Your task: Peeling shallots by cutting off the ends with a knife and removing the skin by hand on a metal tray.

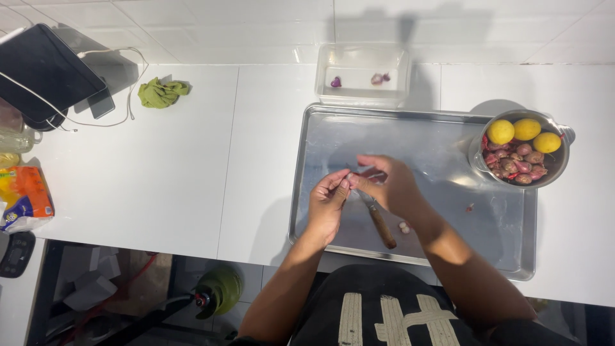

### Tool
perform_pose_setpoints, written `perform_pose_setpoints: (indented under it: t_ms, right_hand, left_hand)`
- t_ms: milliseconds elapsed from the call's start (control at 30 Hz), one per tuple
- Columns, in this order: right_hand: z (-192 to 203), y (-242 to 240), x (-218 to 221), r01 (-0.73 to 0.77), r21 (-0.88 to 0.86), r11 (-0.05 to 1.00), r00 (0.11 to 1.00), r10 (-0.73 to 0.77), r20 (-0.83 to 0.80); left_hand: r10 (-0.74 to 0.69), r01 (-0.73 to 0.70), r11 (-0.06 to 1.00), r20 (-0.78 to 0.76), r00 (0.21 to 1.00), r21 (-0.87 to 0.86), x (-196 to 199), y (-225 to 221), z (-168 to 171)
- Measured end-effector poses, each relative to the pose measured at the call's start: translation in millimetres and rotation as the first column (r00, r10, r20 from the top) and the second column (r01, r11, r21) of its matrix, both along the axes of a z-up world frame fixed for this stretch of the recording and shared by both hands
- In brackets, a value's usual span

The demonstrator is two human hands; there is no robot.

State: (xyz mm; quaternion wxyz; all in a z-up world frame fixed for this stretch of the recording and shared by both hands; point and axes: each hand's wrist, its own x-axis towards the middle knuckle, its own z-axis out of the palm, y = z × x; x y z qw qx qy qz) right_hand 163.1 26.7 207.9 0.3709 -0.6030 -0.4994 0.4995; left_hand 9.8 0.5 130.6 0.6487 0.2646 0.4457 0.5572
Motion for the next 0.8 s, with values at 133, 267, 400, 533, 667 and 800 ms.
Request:
perform_pose_setpoints:
  t_ms: [133,267,400,533,667,800]
  right_hand:
    - [-7.4,-26.7,-4.0,0.11,-0.066,0.992,0.991,-0.104,0.085]
    - [-17.7,-37.4,2.4,0.157,-0.017,0.988,0.983,-0.154,0.095]
    - [-11.7,-42.0,6.3,0.154,-0.102,0.983,0.968,-0.171,-0.184]
    - [-9.9,-48.4,6.6,0.176,-0.239,0.955,0.86,-0.267,-0.434]
    - [-22.6,-54.5,11.6,0.11,-0.38,0.918,0.671,-0.351,-0.653]
    - [-11.0,-59.3,6.3,0.224,-0.292,0.93,0.811,-0.344,-0.473]
  left_hand:
    - [-0.047,0.047,0.999,-0.089,0.995,-0.007,4.5,-7.3,7.7]
    - [-0.074,0.083,0.996,-0.176,0.982,0.041,10.7,-14.6,7.5]
    - [-0.104,0.118,0.991,-0.181,0.978,0.067,9.6,-16.2,13.2]
    - [-0.124,0.134,0.988,-0.132,0.984,0.076,13.5,-17.5,8.3]
    - [-0.153,0.169,0.984,0.229,0.961,-0.051,17.0,-21.9,6.5]
    - [-0.154,0.171,0.98,0.153,0.976,-0.105,21.7,-24.5,6.7]
